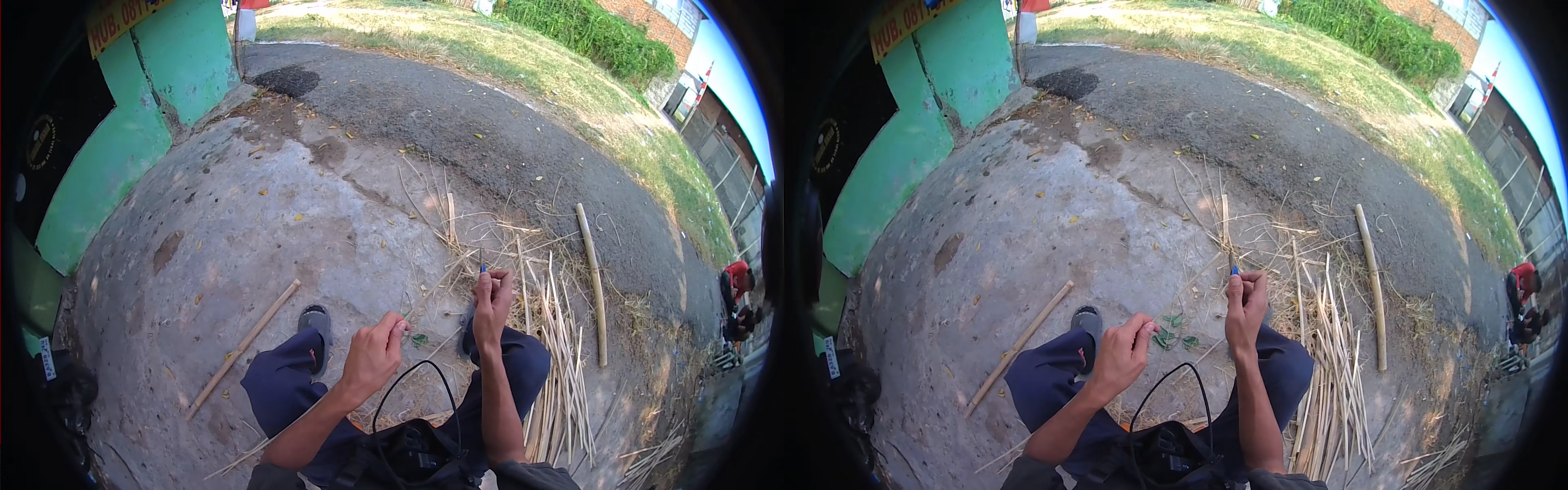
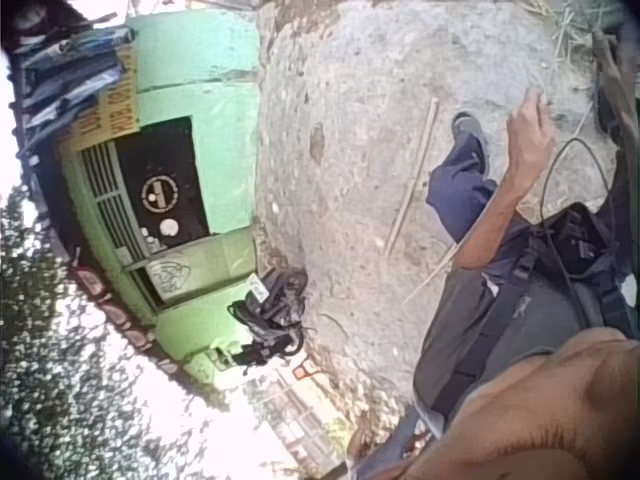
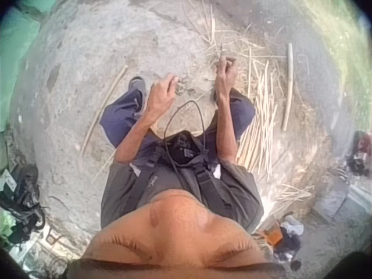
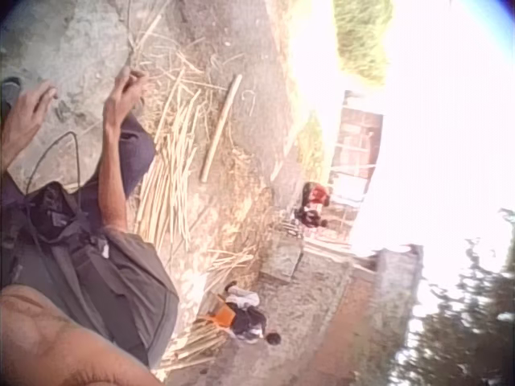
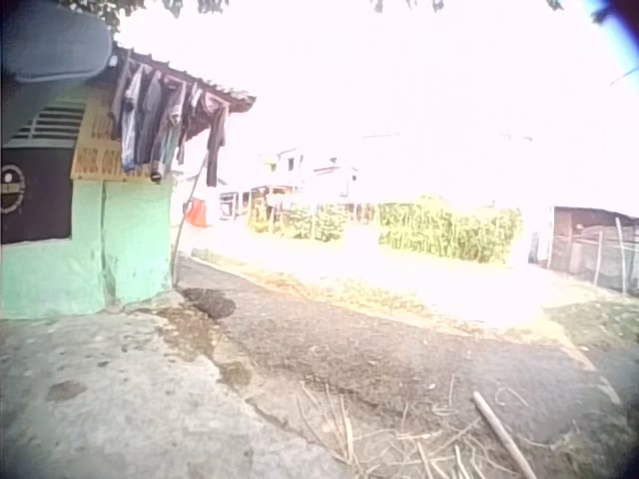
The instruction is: The person shaves and trims a thin bamboo strip using a utility knife, bending and smoothing the strip by hand.
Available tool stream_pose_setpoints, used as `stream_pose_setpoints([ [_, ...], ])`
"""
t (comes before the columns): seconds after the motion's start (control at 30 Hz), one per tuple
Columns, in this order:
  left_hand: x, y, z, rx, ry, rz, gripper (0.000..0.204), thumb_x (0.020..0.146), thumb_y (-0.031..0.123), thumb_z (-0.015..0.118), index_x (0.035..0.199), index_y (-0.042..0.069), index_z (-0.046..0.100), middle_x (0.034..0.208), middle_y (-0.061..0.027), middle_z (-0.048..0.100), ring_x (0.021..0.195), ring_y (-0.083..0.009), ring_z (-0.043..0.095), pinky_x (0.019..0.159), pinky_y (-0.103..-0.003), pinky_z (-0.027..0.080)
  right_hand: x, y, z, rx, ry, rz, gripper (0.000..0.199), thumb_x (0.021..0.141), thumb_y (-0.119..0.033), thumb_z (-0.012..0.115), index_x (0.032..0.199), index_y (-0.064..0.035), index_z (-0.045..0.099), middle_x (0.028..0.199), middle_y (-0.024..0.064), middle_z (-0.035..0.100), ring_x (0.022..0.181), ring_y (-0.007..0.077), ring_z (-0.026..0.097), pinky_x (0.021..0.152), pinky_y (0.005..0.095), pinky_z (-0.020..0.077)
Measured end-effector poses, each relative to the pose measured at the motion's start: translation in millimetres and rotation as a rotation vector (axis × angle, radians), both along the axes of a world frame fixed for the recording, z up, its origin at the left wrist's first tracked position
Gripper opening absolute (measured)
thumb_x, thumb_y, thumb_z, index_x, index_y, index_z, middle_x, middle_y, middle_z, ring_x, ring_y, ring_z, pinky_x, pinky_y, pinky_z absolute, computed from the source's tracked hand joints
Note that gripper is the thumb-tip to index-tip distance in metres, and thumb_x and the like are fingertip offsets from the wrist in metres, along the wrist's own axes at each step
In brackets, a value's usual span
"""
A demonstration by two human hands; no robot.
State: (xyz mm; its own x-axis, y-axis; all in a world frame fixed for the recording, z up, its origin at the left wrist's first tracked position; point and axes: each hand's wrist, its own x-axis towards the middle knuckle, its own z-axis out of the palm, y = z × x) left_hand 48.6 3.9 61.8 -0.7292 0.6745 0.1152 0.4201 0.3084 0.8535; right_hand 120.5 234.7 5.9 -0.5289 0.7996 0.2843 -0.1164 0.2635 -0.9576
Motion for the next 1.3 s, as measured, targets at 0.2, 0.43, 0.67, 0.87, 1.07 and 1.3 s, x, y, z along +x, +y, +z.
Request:
stream_pose_setpoints([
  [0.2, 2, 2, 10, -0.043, -0.032, -0.045, 0.016, 0.108, 0.012, 0.054, 0.117, 0.005, 0.065, 0.067, -0.0225, 0.061, 0.066, -0.0433, 0.067, 0.061, -0.05, 0.047, -3, -13, 8, -0.178, 0.033, 0.158, 0.036, 0.108, -0.025, 0.068, 0.134, -0.0038, 0.056, 0.075, -0.0038, 0.055, 0.065, 0.0035, 0.044, 0.059, 0.0229, 0.032],
  [0.43, 4, 5, 0, -0.116, -0.066, -0.163, 0.016, 0.11, 0.015, 0.053, 0.114, 0.005, 0.065, 0.069, -0.0222, 0.062, 0.069, -0.0449, 0.068, 0.063, -0.052, 0.048, 0, -2, 5, -0.605, 0.167, 0.277, 0.023, 0.104, -0.023, 0.075, 0.105, -0.0009, 0.069, 0.07, -0.0095, 0.049, 0.054, 0.0004, 0.033, 0.05, 0.0237, 0.0229],
  [0.67, 8, 8, -7, -0.057, 0.063, -0.112, 0.014, 0.108, 0.013, 0.058, 0.11, 0.002, 0.065, 0.079, -0.0221, 0.07, 0.077, -0.0461, 0.07, 0.067, -0.054, 0.051, -1, -3, 2, -0.629, 0.145, 0.255, 0.023, 0.105, -0.024, 0.074, 0.107, -0.0019, 0.068, 0.069, -0.0074, 0.052, 0.053, -0.0007, 0.03, 0.049, 0.0235, 0.0215],
  [0.87, -2, 9, -8, 0.061, 0.075, 0.023, 0.013, 0.106, 0.008, 0.062, 0.111, 0.0, 0.071, 0.078, -0.0192, 0.071, 0.066, -0.036, 0.071, 0.06, -0.042, 0.051, 3, -22, 7, -0.017, -0.13, 0.375, 0.045, 0.113, -0.04, 0.05, 0.107, 0.0011, 0.068, 0.068, 0.0091, 0.062, 0.064, 0.018, 0.06, 0.062, 0.0356, 0.043],
  [1.07, -5, 9, -8, 0.046, 0.218, 0.084, 0.015, 0.104, 0.008, 0.064, 0.113, 0.0, 0.073, 0.093, -0.0232, 0.075, 0.078, -0.0392, 0.075, 0.064, -0.043, 0.054, -2, -51, 6, 0.28, -0.346, 0.412, 0.04, 0.109, -0.039, 0.061, 0.095, -0.0014, 0.06, 0.071, 0.0217, 0.063, 0.065, 0.0414, 0.064, 0.06, 0.0459, 0.0455],
  [1.3, 2, 9, -4, 0.036, 0.322, 0.115, 0.015, 0.102, 0.005, 0.066, 0.115, 0.001, 0.073, 0.095, -0.0215, 0.075, 0.083, -0.0422, 0.073, 0.067, -0.045, 0.056, -2, -51, 17, 0.44, -0.419, 0.331, 0.042, 0.108, -0.04, 0.063, 0.09, -0.0028, 0.056, 0.068, 0.0211, 0.062, 0.063, 0.0442, 0.064, 0.059, 0.0488, 0.0454],
])
